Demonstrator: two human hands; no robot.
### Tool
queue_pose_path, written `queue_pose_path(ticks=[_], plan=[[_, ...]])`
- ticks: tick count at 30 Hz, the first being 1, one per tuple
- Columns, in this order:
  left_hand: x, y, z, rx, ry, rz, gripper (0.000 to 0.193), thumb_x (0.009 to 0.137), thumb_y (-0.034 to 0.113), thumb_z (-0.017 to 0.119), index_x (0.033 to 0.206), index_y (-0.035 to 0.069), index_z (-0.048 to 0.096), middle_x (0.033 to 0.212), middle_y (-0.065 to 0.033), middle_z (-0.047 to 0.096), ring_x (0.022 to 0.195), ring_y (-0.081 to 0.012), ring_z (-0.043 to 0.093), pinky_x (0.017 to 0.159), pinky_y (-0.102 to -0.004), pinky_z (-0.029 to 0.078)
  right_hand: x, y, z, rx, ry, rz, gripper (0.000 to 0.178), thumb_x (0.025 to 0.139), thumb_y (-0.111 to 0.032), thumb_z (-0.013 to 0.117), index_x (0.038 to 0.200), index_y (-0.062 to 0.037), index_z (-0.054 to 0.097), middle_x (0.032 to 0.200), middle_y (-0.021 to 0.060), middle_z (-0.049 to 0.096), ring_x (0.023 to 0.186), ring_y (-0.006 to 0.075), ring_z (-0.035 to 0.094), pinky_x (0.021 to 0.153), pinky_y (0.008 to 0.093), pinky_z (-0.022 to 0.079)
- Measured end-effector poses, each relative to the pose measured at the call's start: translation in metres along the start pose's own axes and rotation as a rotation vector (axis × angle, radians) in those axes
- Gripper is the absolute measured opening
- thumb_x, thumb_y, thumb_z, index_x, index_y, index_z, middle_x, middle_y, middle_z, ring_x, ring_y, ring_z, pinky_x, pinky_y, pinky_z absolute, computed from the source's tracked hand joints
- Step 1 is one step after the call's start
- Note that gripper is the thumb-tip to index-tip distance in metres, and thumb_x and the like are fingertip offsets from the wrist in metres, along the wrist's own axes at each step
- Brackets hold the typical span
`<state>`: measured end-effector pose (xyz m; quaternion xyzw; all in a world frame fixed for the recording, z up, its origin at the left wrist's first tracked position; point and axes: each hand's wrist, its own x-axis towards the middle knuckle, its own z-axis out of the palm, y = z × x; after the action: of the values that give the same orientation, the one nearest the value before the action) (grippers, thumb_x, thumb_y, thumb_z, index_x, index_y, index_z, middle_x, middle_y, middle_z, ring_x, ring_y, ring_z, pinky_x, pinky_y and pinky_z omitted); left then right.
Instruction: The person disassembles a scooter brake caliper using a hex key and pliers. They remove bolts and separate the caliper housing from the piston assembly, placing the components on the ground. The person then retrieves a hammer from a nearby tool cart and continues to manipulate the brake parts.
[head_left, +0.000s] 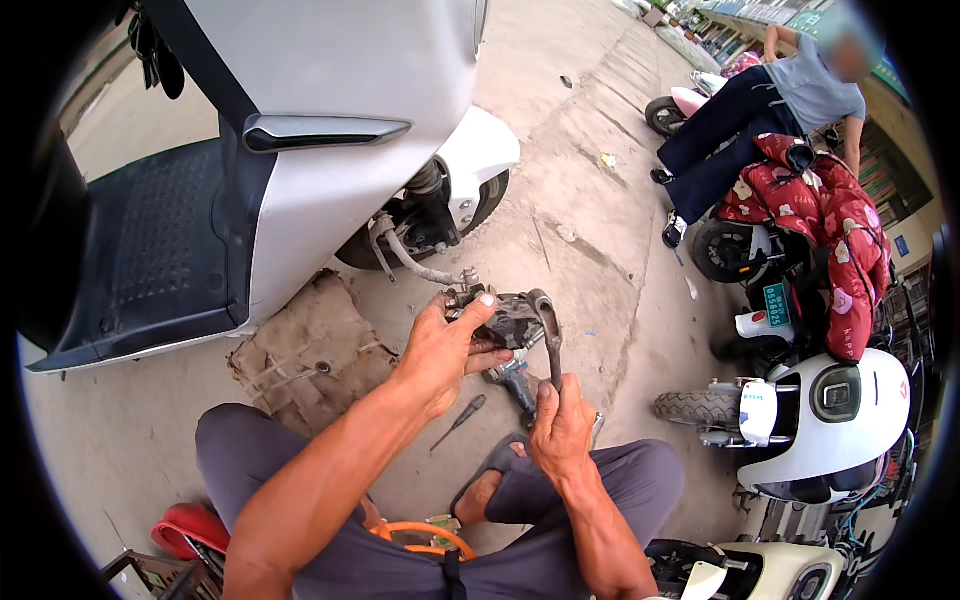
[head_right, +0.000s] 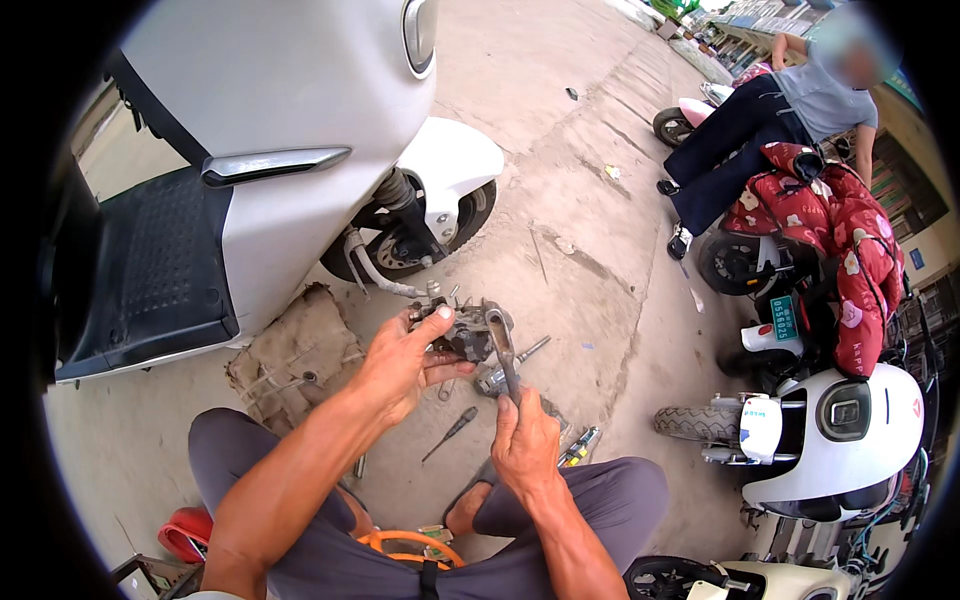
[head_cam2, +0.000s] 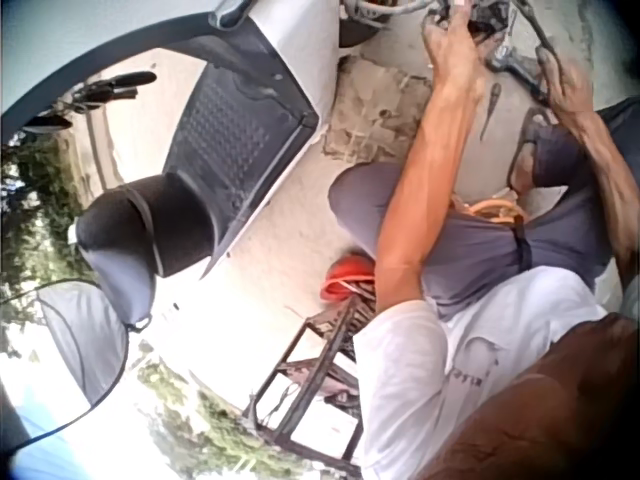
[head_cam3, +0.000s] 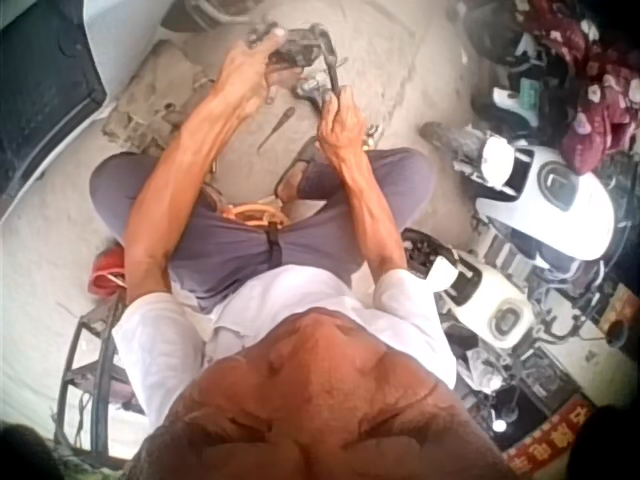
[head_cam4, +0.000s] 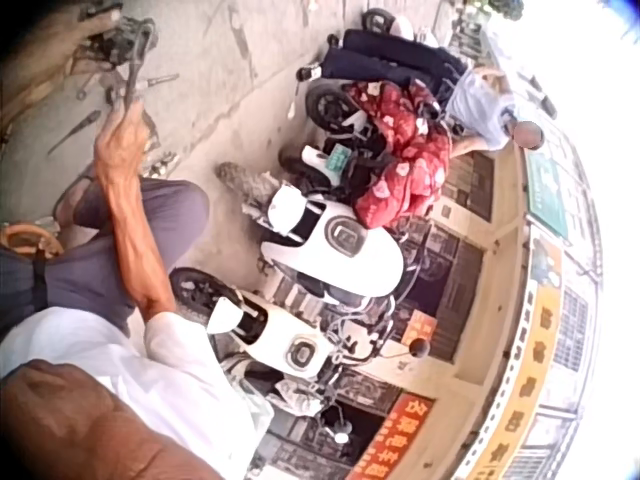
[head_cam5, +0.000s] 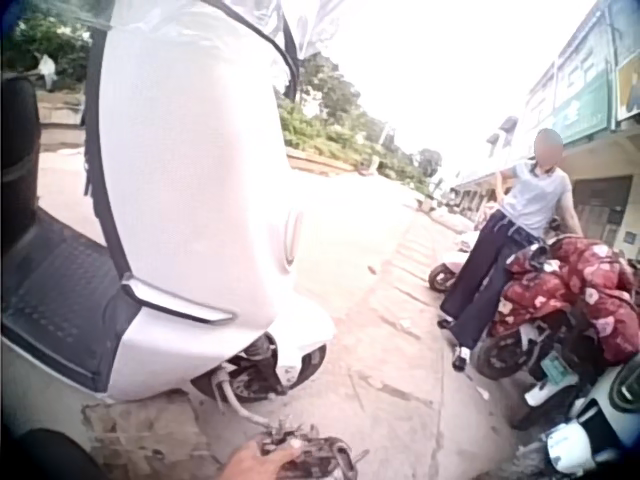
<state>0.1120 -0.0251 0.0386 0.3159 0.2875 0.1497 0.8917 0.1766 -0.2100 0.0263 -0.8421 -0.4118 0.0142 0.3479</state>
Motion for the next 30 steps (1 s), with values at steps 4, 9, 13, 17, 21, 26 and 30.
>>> queue_pose_path(ticks=[4, 9, 13, 17, 21, 26, 30], plan=[[-0.004, 0.005, 0.004, -0.022, -0.024, 0.0, 0.041, 0.099, 0.025, 0.064, 0.121, -0.005, 0.046, 0.111, -0.0182, 0.064, 0.089, -0.0286, 0.071, 0.077, -0.0413, 0.064, -0.003, 0.004, 0.0, 0.016, 0.122, -0.214, 0.017, 0.103, -0.012, 0.05, 0.093, 0.0008, 0.053, 0.059, 0.0141, 0.053, 0.047, 0.0344, 0.055, 0.045, 0.04, 0.038], [-0.002, 0.004, 0.002, -0.017, 0.027, 0.004, 0.044, 0.098, 0.025, 0.065, 0.122, -0.005, 0.044, 0.111, -0.0182, 0.062, 0.091, -0.0289, 0.07, 0.077, -0.0417, 0.064, -0.008, 0.007, -0.005, 0.134, 0.148, -0.16, 0.015, 0.102, -0.011, 0.051, 0.094, 0.0011, 0.049, 0.061, 0.0211, 0.052, 0.049, 0.0409, 0.055, 0.046, 0.045, 0.039], [0.001, 0.001, 0.0, -0.018, 0.023, 0.008, 0.044, 0.098, 0.024, 0.065, 0.122, -0.006, 0.043, 0.113, -0.0185, 0.061, 0.091, -0.0294, 0.07, 0.078, -0.0421, 0.064, 0.006, 0.004, 0.006, -0.092, -0.056, 0.032, 0.013, 0.099, -0.009, 0.053, 0.1, 0.0034, 0.055, 0.068, 0.0181, 0.058, 0.054, 0.0376, 0.061, 0.048, 0.0448, 0.045], [0.001, 0.0, 0.002, -0.008, 0.017, -0.011, 0.042, 0.098, 0.023, 0.065, 0.122, -0.005, 0.044, 0.114, -0.0187, 0.062, 0.092, -0.0296, 0.07, 0.078, -0.042, 0.064, -0.01, 0.015, -0.007, 0.096, 0.121, -0.214, 0.013, 0.099, -0.01, 0.055, 0.105, 0.0006, 0.052, 0.071, 0.0245, 0.059, 0.059, 0.0462, 0.06, 0.05, 0.0492, 0.045], [0.003, -0.003, -0.004, -0.007, 0.021, -0.027, 0.037, 0.099, 0.022, 0.063, 0.119, -0.004, 0.046, 0.111, -0.0178, 0.063, 0.09, -0.029, 0.07, 0.076, -0.0419, 0.064, 0.005, 0.001, 0.008, -0.065, -0.015, -0.044, 0.014, 0.102, -0.009, 0.048, 0.094, 0.0025, 0.053, 0.057, 0.0083, 0.05, 0.045, 0.0206, 0.051, 0.044, 0.0342, 0.038], [0.001, 0.001, 0.004, -0.011, 0.024, -0.018, 0.036, 0.099, 0.021, 0.062, 0.118, -0.004, 0.047, 0.109, -0.0177, 0.064, 0.09, -0.0289, 0.071, 0.077, -0.042, 0.064, -0.009, 0.014, -0.003, 0.034, 0.105, -0.242, 0.017, 0.098, -0.009, 0.057, 0.108, 0.0038, 0.052, 0.068, 0.0241, 0.059, 0.056, 0.044, 0.06, 0.048, 0.0473, 0.045], [0.003, 0.001, 0.002, -0.011, 0.035, 0.018, 0.038, 0.099, 0.022, 0.064, 0.119, -0.005, 0.047, 0.108, -0.0176, 0.064, 0.089, -0.0292, 0.07, 0.078, -0.0423, 0.064, 0.0, 0.012, 0.001, -0.042, -0.018, -0.102, 0.017, 0.096, -0.006, 0.058, 0.107, 0.0058, 0.052, 0.065, 0.0209, 0.057, 0.053, 0.0404, 0.06, 0.047, 0.0457, 0.045]])
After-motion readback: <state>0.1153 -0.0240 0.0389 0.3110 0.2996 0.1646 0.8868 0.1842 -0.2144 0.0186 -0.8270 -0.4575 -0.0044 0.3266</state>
